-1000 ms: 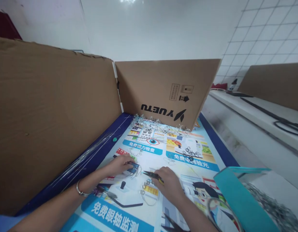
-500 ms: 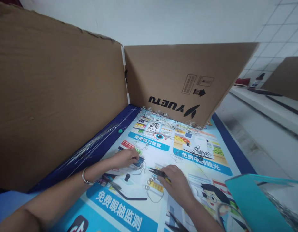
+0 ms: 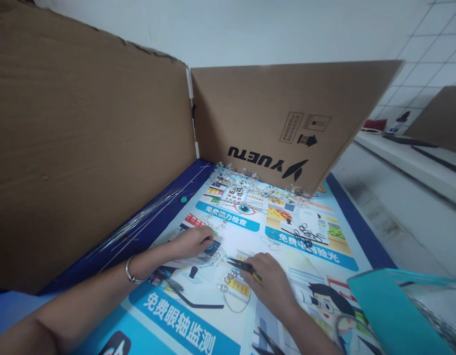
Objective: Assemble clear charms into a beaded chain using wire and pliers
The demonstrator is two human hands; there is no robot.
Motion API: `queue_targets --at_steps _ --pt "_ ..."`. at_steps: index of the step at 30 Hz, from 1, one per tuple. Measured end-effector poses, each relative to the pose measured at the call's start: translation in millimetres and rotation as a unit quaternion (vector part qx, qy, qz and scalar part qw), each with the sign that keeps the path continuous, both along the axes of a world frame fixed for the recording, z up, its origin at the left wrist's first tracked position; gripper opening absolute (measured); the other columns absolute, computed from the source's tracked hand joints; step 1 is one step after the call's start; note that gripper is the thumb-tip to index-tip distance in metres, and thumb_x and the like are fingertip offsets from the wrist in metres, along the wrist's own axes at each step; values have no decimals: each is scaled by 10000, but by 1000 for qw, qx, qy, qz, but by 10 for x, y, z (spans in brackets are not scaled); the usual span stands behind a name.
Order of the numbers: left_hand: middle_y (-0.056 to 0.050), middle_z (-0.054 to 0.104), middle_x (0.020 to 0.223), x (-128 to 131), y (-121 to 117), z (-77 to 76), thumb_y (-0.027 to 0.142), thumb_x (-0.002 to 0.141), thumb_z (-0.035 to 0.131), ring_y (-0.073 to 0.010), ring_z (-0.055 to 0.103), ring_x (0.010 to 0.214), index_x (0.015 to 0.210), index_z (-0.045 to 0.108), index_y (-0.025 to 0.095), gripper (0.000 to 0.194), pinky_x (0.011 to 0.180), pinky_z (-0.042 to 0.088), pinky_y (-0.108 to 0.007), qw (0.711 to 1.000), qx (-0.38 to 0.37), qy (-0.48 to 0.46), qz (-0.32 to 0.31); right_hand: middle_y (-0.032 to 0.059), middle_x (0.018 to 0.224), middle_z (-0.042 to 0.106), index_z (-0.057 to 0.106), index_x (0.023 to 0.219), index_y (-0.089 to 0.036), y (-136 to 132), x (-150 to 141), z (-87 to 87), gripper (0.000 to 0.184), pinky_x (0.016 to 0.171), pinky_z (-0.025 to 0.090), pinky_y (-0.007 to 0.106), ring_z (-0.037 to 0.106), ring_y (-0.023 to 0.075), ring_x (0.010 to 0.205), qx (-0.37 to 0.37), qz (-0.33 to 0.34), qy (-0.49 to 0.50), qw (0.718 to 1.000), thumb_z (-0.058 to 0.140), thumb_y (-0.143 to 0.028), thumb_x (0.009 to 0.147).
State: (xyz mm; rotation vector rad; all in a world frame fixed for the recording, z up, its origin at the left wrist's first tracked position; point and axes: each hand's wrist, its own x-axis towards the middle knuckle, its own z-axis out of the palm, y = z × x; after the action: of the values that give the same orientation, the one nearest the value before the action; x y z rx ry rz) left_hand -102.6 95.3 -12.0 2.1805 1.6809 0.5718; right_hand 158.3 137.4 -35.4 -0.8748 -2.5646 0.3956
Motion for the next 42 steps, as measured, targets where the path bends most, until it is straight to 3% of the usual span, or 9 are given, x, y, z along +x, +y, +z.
queue_targets --at_steps 6,12,18,21,24,30,35,42 --pt "10 559 731 -5 12 -3 166 768 451 -118 496 676 747 532 175 84 596 335 -201 999 -3 -13 -47 64 859 581 562 929 -208 -6 7 -6 203 724 440 336 531 201 831 0 2 2 1000 481 -357 817" --pt "20 564 720 -122 98 -54 180 762 483 -96 499 662 757 550 158 71 588 351 -180 991 -69 -80 -84 67 859 587 571 921 -213 26 11 -32 205 725 438 345 531 204 826 -6 7 2 1000 481 -363 815" --pt "1 563 808 -184 17 126 290 716 580 -115 508 693 911 552 167 232 596 367 -196 988 -107 -59 -100 58 845 600 587 908 -227 50 9 -18 217 707 442 335 541 202 817 -27 6 4 1000 492 -394 805" --pt "-21 558 908 -152 -60 187 377 655 637 -148 512 761 1001 542 192 404 633 373 -219 989 -92 2 -117 54 855 603 586 912 -223 52 9 -11 215 733 441 332 544 199 835 -26 1 22 999 503 -387 800" --pt "-36 546 962 -124 -91 140 424 623 652 -175 517 820 1024 535 202 473 675 381 -238 989 -66 40 -123 49 857 606 594 909 -221 66 12 -8 215 728 446 315 555 190 823 -30 1 52 998 521 -382 785" --pt "-43 555 959 -124 -42 8 393 627 653 -181 527 833 999 564 193 431 698 389 -238 988 -34 57 -140 46 868 602 594 932 -212 91 6 -19 259 689 449 290 565 173 779 -20 -14 58 998 495 -408 793" --pt "-36 591 900 -111 -58 45 289 662 631 -166 539 821 956 619 188 311 706 391 -220 985 -2 74 -158 47 831 603 611 902 -213 50 -27 -20 262 702 438 310 560 190 784 8 -16 45 999 521 -417 766" --pt "-36 618 954 -50 -142 91 314 725 583 -172 554 857 967 637 234 261 743 388 -229 980 33 101 -169 40 810 603 621 874 -217 25 -45 -17 234 697 427 293 554 182 778 32 -28 34 999 519 -402 774"
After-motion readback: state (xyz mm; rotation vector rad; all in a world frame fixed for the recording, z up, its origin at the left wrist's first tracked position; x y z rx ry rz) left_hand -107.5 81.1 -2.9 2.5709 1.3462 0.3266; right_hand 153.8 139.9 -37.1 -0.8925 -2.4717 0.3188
